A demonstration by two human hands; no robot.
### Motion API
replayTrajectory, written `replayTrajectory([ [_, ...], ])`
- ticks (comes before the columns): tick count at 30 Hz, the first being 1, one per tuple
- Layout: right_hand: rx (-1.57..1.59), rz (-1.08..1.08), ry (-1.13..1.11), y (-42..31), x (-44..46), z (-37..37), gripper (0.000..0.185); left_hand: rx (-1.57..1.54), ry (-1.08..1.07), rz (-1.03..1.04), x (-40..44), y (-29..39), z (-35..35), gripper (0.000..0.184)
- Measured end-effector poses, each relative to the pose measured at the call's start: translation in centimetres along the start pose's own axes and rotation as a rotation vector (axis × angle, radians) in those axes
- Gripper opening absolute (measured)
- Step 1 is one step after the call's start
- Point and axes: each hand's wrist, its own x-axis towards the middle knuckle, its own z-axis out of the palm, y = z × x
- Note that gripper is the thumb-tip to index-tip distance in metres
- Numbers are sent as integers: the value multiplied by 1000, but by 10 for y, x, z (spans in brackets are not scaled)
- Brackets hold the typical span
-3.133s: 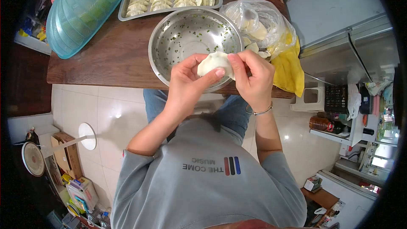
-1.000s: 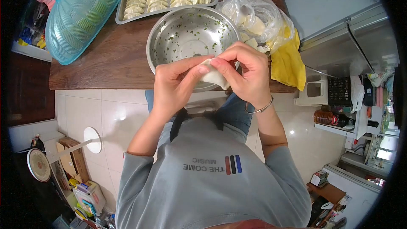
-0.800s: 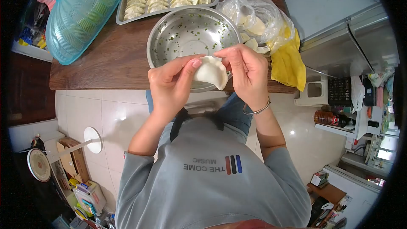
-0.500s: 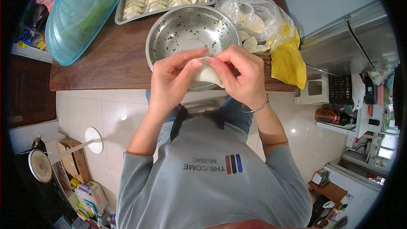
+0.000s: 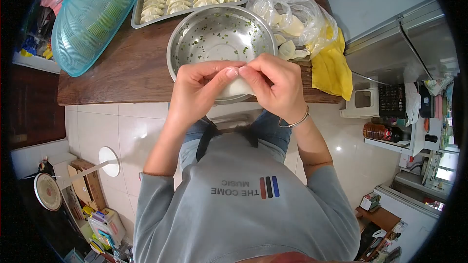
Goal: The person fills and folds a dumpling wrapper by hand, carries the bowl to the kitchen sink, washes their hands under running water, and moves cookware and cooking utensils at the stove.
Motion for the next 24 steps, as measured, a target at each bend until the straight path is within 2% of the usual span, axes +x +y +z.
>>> replayTrajectory([
  [1,0,0,0,0,-1,-1,16,0,0,0,0,2,0,17],
  [3,65,155,23,-1,-2,-5,16,71,12,60,1,7,1,18],
  [7,59,163,0,-3,-2,-6,17,215,18,150,1,0,0,20],
  [10,30,116,-1,-2,-4,-6,18,124,36,75,3,-3,3,23],
  [12,74,218,45,-3,-6,-6,18,-421,53,-216,1,2,7,26],
  [16,80,226,46,3,-6,-7,16,-434,65,-281,-10,-11,9,28],
  [18,74,184,46,9,-5,-5,14,-163,67,-87,-13,-14,6,32],
  [19,74,185,46,7,-3,-5,14,-164,67,-88,-13,-13,5,32],
  [21,103,149,-5,2,2,-6,13,104,30,-38,-13,-9,2,32],
  [22,101,149,-3,2,2,-6,13,104,27,-37,-12,-6,3,32],
  [24,98,143,-3,3,3,-7,13,-356,63,-169,-11,-2,8,32],
])
